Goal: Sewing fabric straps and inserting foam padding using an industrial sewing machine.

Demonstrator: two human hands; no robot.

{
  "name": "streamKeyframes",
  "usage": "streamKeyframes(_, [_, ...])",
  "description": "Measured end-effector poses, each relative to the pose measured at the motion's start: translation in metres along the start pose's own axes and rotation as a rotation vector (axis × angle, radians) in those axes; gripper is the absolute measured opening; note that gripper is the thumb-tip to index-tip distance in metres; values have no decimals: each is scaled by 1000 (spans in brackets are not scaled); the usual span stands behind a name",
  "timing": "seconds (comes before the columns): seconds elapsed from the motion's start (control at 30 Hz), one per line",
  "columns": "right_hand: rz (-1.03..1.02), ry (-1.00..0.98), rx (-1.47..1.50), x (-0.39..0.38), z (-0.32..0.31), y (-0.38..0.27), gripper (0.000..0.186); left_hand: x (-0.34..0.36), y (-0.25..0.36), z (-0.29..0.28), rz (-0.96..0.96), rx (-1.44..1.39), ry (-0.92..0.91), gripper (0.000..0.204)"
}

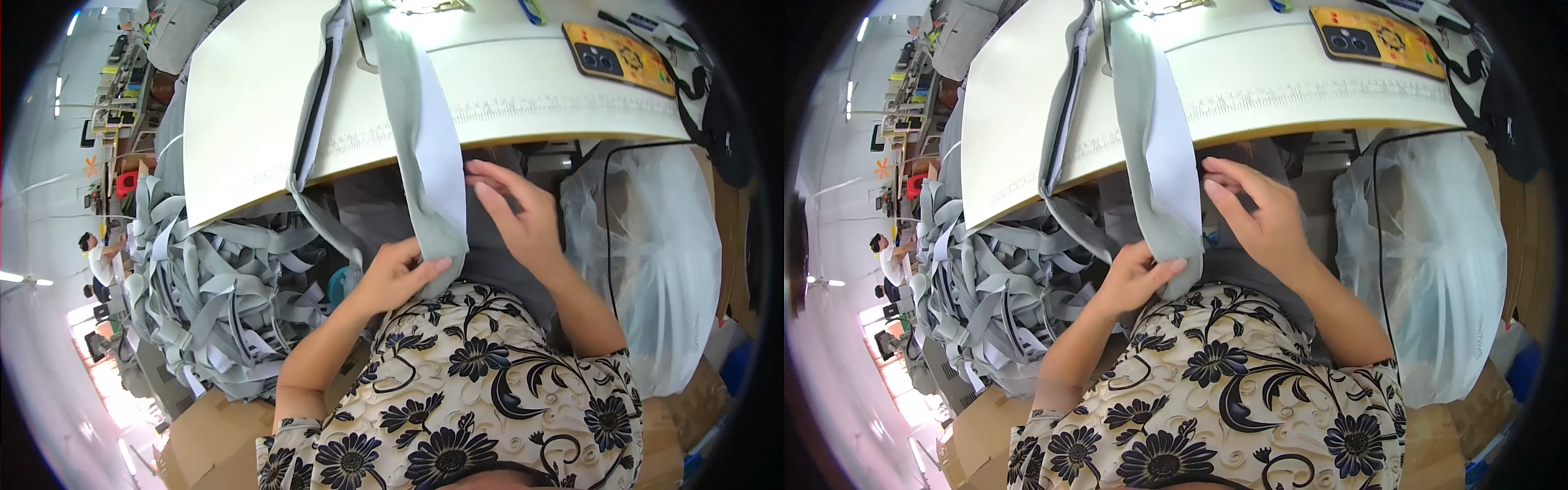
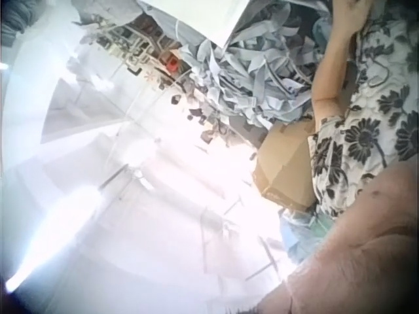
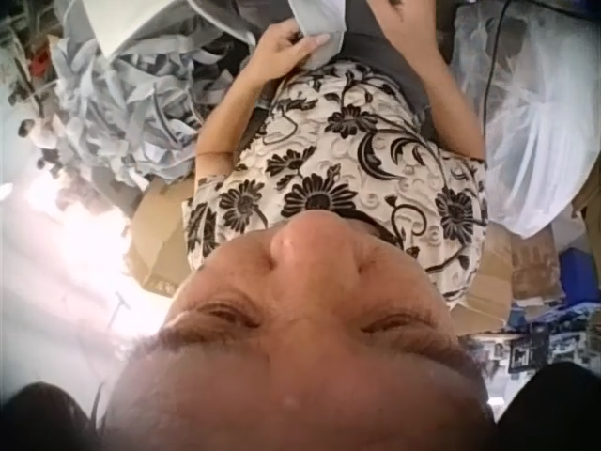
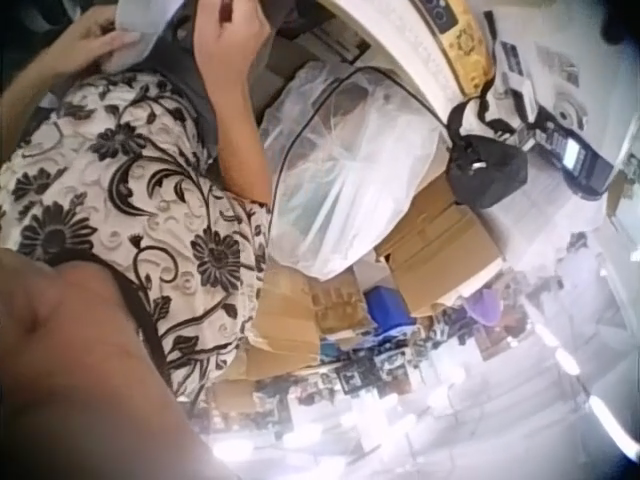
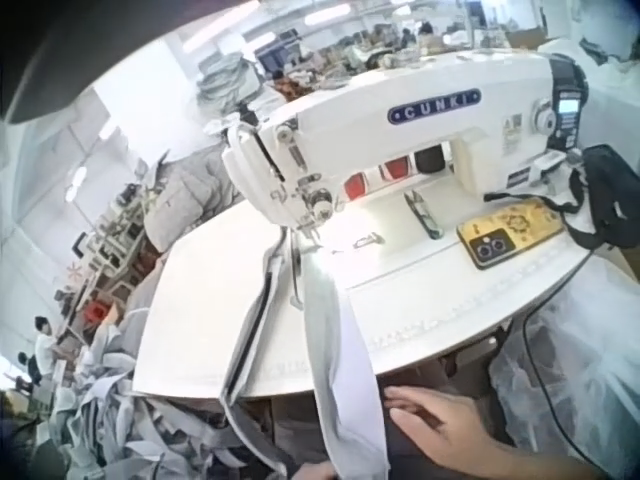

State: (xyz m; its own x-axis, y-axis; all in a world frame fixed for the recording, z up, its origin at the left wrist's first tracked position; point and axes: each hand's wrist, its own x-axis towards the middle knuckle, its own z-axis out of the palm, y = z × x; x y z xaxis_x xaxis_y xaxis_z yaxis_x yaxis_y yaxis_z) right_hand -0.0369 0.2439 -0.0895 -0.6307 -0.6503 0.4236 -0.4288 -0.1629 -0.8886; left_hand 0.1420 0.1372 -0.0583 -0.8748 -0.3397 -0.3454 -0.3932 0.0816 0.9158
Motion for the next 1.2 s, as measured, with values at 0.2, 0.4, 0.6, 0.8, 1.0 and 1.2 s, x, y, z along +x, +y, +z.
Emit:
streamKeyframes(0.2, [712, -166, 693, -6, 11, 7, 19, 13, 0, -6, 50, -313, 161, 37])
streamKeyframes(0.4, [613, -189, 406, -3, 6, 3, 18, 41, 27, -25, -62, -174, 373, 22])
streamKeyframes(0.6, [505, -210, 165, 2, -1, 2, 14, 29, 42, -12, 63, -653, 289, 19])
streamKeyframes(0.8, [273, -241, 161, -2, 0, 9, 14, 32, 40, -6, -126, -170, 292, 18])
streamKeyframes(1.0, [484, -369, 347, 0, -5, 5, 10, 36, 27, 1, 72, -198, 459, 11])
streamKeyframes(1.2, [473, -336, 358, -2, -5, 2, 11, 37, 41, -8, -84, -171, 371, 11])
